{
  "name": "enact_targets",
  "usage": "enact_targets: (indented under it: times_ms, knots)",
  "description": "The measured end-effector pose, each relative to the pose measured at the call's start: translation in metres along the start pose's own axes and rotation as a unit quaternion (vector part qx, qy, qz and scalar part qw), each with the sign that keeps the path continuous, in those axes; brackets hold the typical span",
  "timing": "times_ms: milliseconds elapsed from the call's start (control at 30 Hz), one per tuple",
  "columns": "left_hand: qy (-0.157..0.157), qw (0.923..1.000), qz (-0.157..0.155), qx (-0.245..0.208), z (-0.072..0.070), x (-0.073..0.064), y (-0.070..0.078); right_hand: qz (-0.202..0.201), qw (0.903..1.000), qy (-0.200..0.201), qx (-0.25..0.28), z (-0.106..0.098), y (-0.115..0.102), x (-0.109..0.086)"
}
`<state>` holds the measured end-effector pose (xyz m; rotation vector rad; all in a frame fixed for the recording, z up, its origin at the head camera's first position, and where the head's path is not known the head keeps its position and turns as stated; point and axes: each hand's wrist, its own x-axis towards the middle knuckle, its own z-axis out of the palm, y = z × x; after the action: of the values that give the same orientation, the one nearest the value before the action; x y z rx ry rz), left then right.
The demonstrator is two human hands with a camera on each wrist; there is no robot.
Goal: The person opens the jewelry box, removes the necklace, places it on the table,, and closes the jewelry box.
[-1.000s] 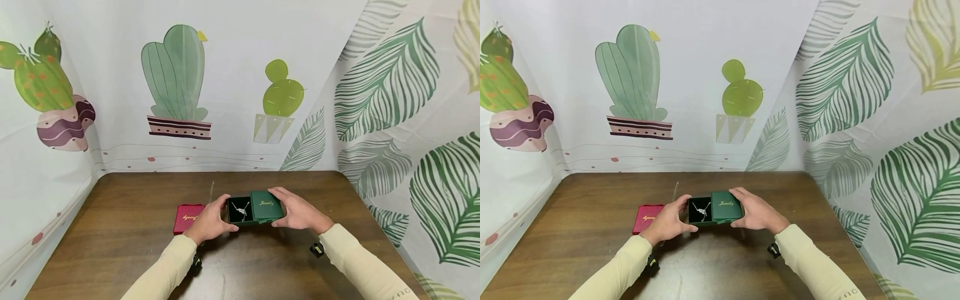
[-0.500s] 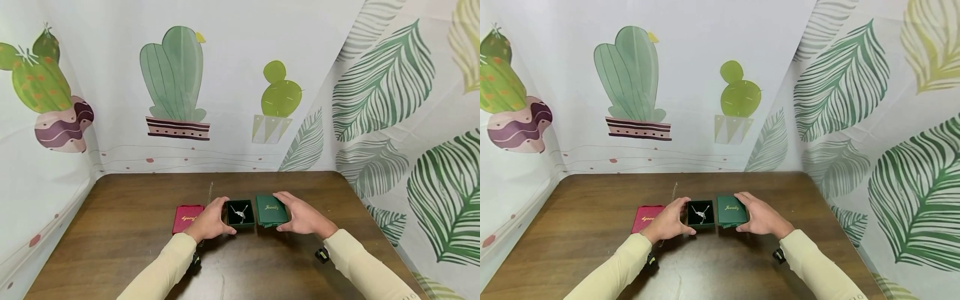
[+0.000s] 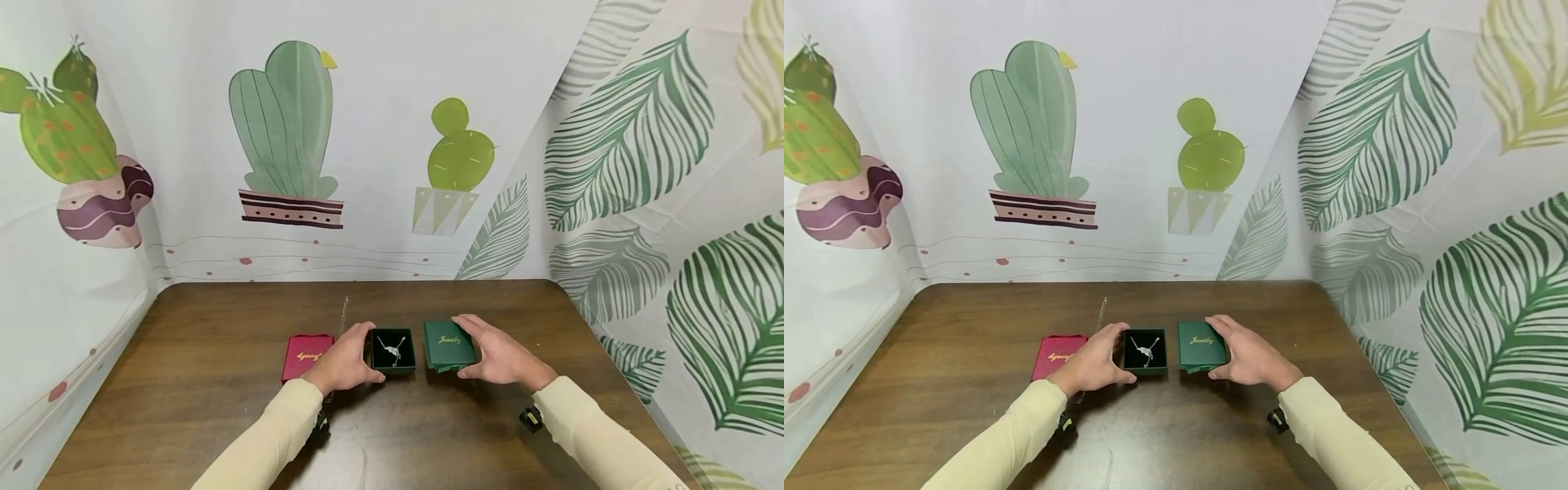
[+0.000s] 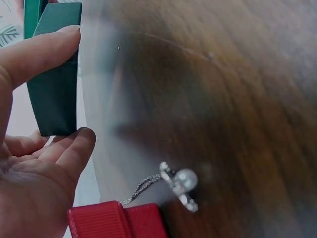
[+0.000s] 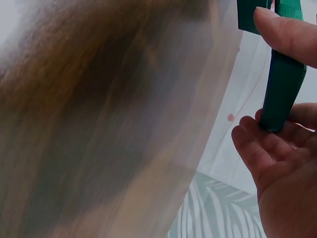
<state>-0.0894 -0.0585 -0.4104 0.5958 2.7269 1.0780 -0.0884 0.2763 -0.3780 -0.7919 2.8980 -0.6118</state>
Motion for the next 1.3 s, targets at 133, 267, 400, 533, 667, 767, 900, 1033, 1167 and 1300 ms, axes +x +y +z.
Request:
enact_targets:
  times_ms: [133, 267, 400, 533, 667, 767, 900, 1033, 1167, 1300]
  knots:
    - [0.0, 1.0, 0.002, 0.008, 0.0, 0.0, -0.001, 0.002, 1.0, 0.004, -0.001, -0.001, 0.004, -0.002]
    - [0.001, 0.9999, 0.006, 0.009, 0.0, 0.001, -0.002, 0.003, 1.0, 0.007, -0.001, -0.001, 0.007, -0.003]
    - [-0.006, 0.9999, -0.008, 0.002, 0.0, 0.002, -0.003, 0.003, 1.0, 0.004, 0.0, -0.001, 0.01, -0.003]
    - [-0.009, 0.9999, -0.013, -0.001, 0.0, 0.003, -0.003, 0.005, 1.0, 0.003, 0.003, -0.001, 0.014, -0.004]
    - [-0.013, 0.9999, -0.009, 0.0, 0.001, 0.004, -0.004, 0.005, 1.0, 0.004, 0.001, 0.0, 0.017, -0.004]
    - [-0.018, 0.9998, -0.01, 0.008, 0.002, 0.005, -0.004, 0.006, 1.0, 0.001, 0.003, 0.001, 0.019, -0.005]
    - [-0.022, 0.9996, -0.008, 0.019, 0.002, 0.005, -0.003, 0.014, 0.9998, -0.005, 0.012, 0.002, 0.022, -0.005]
    - [-0.017, 0.9995, 0.0, 0.026, 0.001, 0.006, -0.002, 0.018, 0.9998, -0.006, 0.01, 0.003, 0.026, -0.005]
    - [-0.017, 0.9991, 0.004, 0.038, 0.001, 0.007, 0.0, 0.02, 0.9997, -0.009, 0.007, 0.005, 0.03, -0.004]
    - [-0.026, 0.9982, 0.003, 0.054, 0.0, 0.007, 0.004, 0.022, 0.9996, -0.013, 0.01, 0.008, 0.033, -0.005]
